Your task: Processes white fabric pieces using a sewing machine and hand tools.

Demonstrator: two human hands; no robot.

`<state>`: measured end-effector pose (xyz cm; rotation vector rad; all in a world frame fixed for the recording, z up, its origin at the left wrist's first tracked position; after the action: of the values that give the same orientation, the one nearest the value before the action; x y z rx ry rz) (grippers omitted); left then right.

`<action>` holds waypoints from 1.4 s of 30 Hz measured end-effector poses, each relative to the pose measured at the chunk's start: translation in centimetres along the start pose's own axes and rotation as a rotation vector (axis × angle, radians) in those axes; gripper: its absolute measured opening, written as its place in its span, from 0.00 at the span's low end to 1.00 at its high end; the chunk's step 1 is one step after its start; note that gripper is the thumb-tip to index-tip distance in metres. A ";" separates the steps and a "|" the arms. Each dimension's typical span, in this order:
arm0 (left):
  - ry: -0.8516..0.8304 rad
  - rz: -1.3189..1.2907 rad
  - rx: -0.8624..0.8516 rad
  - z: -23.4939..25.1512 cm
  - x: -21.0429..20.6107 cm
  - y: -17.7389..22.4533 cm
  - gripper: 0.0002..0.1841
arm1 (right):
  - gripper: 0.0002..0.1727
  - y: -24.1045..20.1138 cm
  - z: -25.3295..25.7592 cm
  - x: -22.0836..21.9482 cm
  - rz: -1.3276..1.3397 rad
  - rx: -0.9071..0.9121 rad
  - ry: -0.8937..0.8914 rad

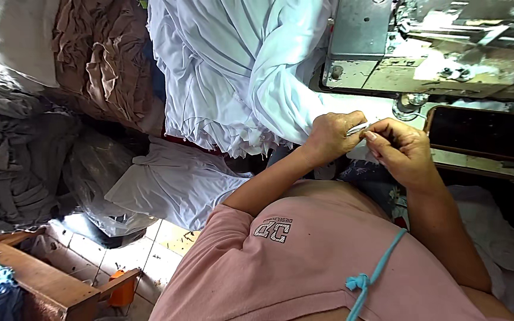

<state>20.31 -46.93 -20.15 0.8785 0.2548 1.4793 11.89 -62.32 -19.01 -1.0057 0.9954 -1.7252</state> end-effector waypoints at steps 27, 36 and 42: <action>-0.204 -0.532 0.529 1.4 2.2 -0.2 0.03 | 0.10 0.9 0.3 -0.5 -0.223 0.271 0.251; -0.211 -0.410 0.321 1.4 2.0 -0.3 0.03 | 0.04 0.3 0.9 0.3 -0.047 0.017 0.068; -0.191 -0.361 0.332 1.1 1.8 -0.6 0.03 | 0.03 0.0 0.6 0.7 0.209 -0.034 0.109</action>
<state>21.73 -45.61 -19.19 1.1651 0.4986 1.0248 12.29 -63.10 -18.65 -0.8050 1.1599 -1.6077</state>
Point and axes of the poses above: each hand's wrist, its own z-axis towards the middle knuckle, its own x-axis out of the back of the hand, y = z × x, the point moved 1 cm from there along z, towards the middle knuckle, and after that the axes turned 14 degrees about y, right-handed, at the moved point
